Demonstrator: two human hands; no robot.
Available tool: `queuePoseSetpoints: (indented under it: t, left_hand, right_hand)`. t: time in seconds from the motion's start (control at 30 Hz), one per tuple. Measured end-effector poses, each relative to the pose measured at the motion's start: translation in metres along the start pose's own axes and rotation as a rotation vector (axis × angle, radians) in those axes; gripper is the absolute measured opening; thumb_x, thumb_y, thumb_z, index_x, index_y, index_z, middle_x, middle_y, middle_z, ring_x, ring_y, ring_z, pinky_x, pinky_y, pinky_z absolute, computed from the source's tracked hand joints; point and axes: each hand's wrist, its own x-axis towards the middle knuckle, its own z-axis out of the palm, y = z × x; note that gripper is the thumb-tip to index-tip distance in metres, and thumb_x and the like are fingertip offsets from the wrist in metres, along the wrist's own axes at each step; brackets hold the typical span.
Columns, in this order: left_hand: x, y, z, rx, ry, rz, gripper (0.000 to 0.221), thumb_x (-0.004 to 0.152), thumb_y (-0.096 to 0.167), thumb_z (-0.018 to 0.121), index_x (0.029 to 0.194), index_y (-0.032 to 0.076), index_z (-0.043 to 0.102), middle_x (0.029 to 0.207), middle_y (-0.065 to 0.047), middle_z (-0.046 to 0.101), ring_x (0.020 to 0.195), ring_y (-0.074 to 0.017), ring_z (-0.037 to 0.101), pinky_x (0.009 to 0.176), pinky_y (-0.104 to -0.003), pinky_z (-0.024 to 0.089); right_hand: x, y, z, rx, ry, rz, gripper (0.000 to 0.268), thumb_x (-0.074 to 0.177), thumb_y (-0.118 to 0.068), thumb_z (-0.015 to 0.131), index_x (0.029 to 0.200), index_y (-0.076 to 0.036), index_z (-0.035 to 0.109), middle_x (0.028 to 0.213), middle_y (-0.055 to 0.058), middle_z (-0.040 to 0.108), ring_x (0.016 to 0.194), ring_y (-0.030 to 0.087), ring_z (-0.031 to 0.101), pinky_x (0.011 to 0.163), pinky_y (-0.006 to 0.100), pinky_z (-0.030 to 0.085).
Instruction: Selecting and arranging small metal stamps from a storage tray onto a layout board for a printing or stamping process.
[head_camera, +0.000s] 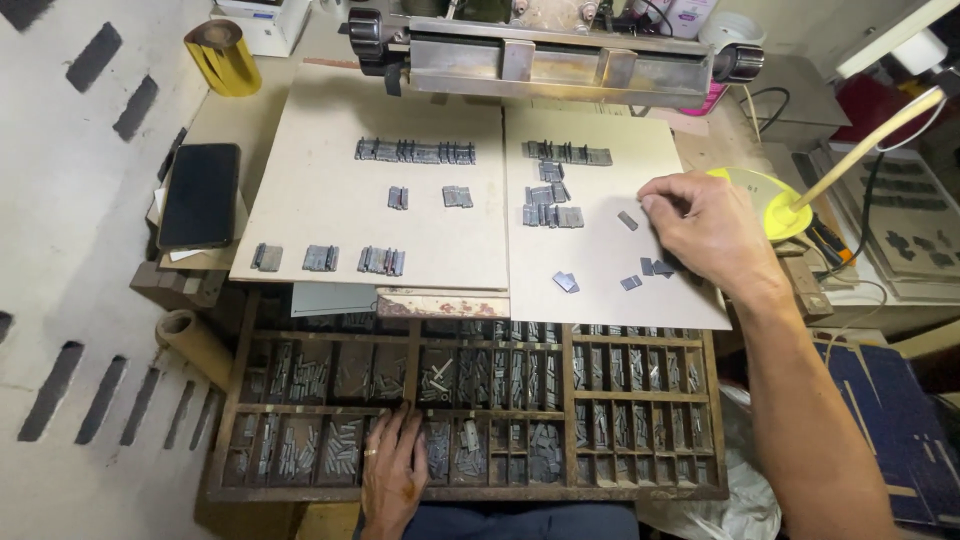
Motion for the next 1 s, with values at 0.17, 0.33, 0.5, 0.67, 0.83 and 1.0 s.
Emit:
queuePoseSetpoints:
  t: [0.17,0.33,0.5,0.67,0.83,1.0]
  left_hand:
    - [-0.001,0.001,-0.002,0.013,0.011,0.008,0.04,0.099,0.024,0.057,0.137,0.014,0.063,0.142,-0.006,0.059,0.135,-0.0308,0.049,0.111,-0.046,0.045]
    - [0.0,0.003,-0.003,-0.018,0.033,0.013,0.039,0.098,0.02,0.06,0.135,0.012,0.064,0.143,-0.008,0.059,0.136,-0.033,0.049,0.109,-0.048,0.048]
    - [0.008,0.019,-0.022,-0.161,0.158,0.041,0.032,0.099,0.015,0.059,0.129,0.009,0.07,0.132,-0.007,0.067,0.126,-0.029,0.057,0.11,-0.042,0.046]
    - [0.059,0.086,-0.111,-0.218,0.344,0.227,0.033,0.09,0.005,0.074,0.122,0.006,0.072,0.116,-0.009,0.073,0.109,-0.0267,0.067,0.096,-0.038,0.059]
    - [0.13,0.129,-0.186,-0.13,0.501,0.509,0.029,0.092,0.007,0.079,0.12,0.006,0.069,0.108,-0.009,0.077,0.102,-0.0222,0.074,0.099,-0.036,0.061]
    - [0.227,0.164,-0.212,-0.184,0.189,0.582,0.041,0.095,-0.005,0.065,0.135,-0.002,0.06,0.095,-0.013,0.075,0.091,-0.0271,0.066,0.089,-0.037,0.054]
  right_hand:
    - [0.007,0.018,0.004,-0.042,0.082,-0.107,0.023,0.099,-0.023,0.064,0.111,-0.01,0.079,0.108,0.008,0.076,0.092,0.024,0.066,0.085,0.042,0.049]
    - [-0.007,0.023,0.015,-0.106,0.184,-0.435,0.021,0.103,-0.018,0.063,0.115,-0.005,0.076,0.111,0.013,0.075,0.103,0.026,0.067,0.091,0.046,0.05]
    - [-0.011,0.015,0.024,-0.169,0.004,-0.537,0.029,0.1,-0.026,0.063,0.122,-0.01,0.072,0.114,0.012,0.076,0.102,0.025,0.069,0.092,0.04,0.055]
    - [-0.003,0.007,0.032,-0.196,-0.025,-0.525,0.037,0.098,-0.025,0.064,0.131,-0.01,0.068,0.126,0.016,0.072,0.112,0.029,0.068,0.099,0.046,0.052]
    - [-0.004,-0.003,0.031,-0.139,-0.015,-0.523,0.033,0.096,-0.019,0.067,0.127,-0.008,0.071,0.124,0.016,0.073,0.108,0.029,0.068,0.099,0.044,0.051]
    - [-0.002,-0.001,0.032,-0.07,-0.019,-0.507,0.03,0.095,-0.015,0.068,0.123,-0.01,0.074,0.12,0.013,0.075,0.104,0.026,0.07,0.096,0.04,0.054]
